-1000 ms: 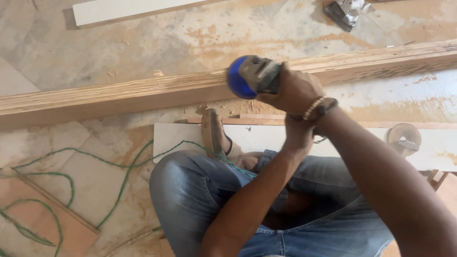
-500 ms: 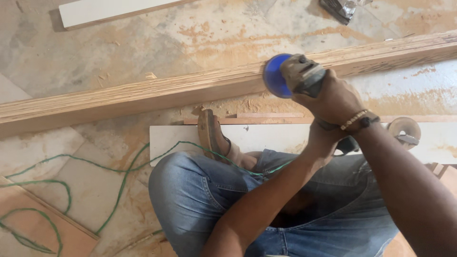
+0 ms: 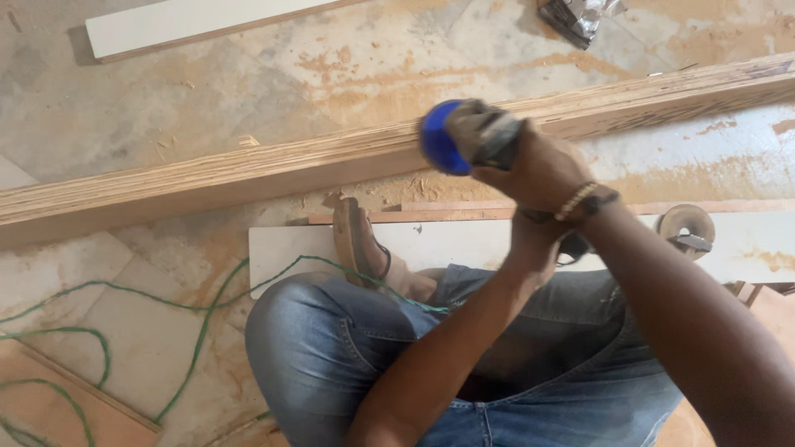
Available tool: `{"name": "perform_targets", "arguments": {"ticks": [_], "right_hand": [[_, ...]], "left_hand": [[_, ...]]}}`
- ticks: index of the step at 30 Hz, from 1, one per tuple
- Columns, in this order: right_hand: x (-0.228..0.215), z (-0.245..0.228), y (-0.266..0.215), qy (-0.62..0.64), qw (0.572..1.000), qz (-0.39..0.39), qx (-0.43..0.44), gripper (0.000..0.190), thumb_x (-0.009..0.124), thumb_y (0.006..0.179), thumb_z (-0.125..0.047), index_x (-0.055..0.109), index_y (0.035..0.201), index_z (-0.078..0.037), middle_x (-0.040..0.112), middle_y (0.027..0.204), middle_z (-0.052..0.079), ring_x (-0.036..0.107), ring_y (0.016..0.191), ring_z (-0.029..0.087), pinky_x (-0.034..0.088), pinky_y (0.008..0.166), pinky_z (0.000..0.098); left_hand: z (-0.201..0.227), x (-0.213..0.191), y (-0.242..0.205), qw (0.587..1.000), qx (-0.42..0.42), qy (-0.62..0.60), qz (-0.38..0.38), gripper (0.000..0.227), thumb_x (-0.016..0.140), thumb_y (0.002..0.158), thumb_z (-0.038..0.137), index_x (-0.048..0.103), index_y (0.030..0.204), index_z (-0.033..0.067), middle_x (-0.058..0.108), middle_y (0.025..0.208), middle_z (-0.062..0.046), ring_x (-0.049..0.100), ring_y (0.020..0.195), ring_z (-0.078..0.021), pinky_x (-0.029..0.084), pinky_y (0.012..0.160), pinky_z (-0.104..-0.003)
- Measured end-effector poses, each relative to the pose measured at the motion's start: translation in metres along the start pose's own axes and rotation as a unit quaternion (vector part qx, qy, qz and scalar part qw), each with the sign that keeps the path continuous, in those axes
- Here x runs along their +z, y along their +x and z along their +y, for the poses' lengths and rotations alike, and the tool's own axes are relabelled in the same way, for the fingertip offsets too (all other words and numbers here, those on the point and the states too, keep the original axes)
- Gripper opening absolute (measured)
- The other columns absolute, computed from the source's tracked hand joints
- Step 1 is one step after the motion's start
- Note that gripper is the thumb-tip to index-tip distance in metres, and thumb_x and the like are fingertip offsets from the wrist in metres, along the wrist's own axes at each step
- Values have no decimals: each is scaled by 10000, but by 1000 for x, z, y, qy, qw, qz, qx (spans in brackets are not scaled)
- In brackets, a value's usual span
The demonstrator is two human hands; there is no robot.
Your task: The person sands the surface and edges of a long wooden board using an angle grinder while sitting on the floor.
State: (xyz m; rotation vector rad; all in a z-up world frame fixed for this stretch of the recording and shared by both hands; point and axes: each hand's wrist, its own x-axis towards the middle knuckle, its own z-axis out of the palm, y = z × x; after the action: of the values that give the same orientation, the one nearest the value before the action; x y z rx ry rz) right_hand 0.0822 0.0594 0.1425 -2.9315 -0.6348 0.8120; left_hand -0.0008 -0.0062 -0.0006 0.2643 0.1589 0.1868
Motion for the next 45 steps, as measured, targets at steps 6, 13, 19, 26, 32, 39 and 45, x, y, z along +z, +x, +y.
{"name": "perform_targets", "arguments": {"ticks": [6,13,19,26,32,39,45], "right_hand": [[11,39,-3,31,989,141,-45,892,870,816,-546,524,1246,155,715,1006,295,722,891,361,605,709,412],[3,-38,4,-47,996,3,-79,763,749,856,-576,519,1370,-60,743,1003,166,751,807,273,627,656,389],[0,-34,3,-29,996,6,-79,764,775,849,-545,518,1358,-38,747,998,161,752,784,268,624,645,374],[14,43,-2,46,996,72,-31,763,807,864,-481,524,1324,58,742,1002,237,748,832,309,637,689,394],[13,11,7,25,997,42,-64,772,773,832,-493,530,1389,-16,747,1062,211,764,838,306,654,684,424],[-1,-68,2,-89,992,8,-87,850,767,859,-620,508,1347,26,753,1026,218,753,886,331,622,777,421],[5,-22,5,-8,999,11,-53,805,775,790,-591,546,1315,-25,734,1017,184,765,841,312,651,699,433]], "left_hand": [[-14,-5,2,999,-26,24,-22,472,799,879,6,582,1297,-28,692,1124,-117,710,952,-220,616,775,-379],[30,1,5,995,68,11,67,505,774,880,38,569,1340,10,680,1172,-89,700,1018,-182,611,853,-329],[28,-1,5,996,39,16,73,517,794,880,38,570,1345,-2,676,1169,-98,690,996,-181,615,823,-333],[-21,0,-2,998,-37,47,1,478,825,854,35,590,1266,-29,693,1053,-111,700,824,-198,594,657,-340],[-4,0,2,1000,7,18,4,372,794,914,3,580,1217,-31,693,1038,-103,697,890,-183,594,745,-327],[46,-10,12,995,84,4,56,462,766,908,3,568,1321,-54,683,1133,-148,708,933,-232,612,724,-367],[14,-6,10,999,15,17,35,552,789,854,2,557,1355,-1,681,1194,-100,708,1029,-190,628,850,-355]]}}
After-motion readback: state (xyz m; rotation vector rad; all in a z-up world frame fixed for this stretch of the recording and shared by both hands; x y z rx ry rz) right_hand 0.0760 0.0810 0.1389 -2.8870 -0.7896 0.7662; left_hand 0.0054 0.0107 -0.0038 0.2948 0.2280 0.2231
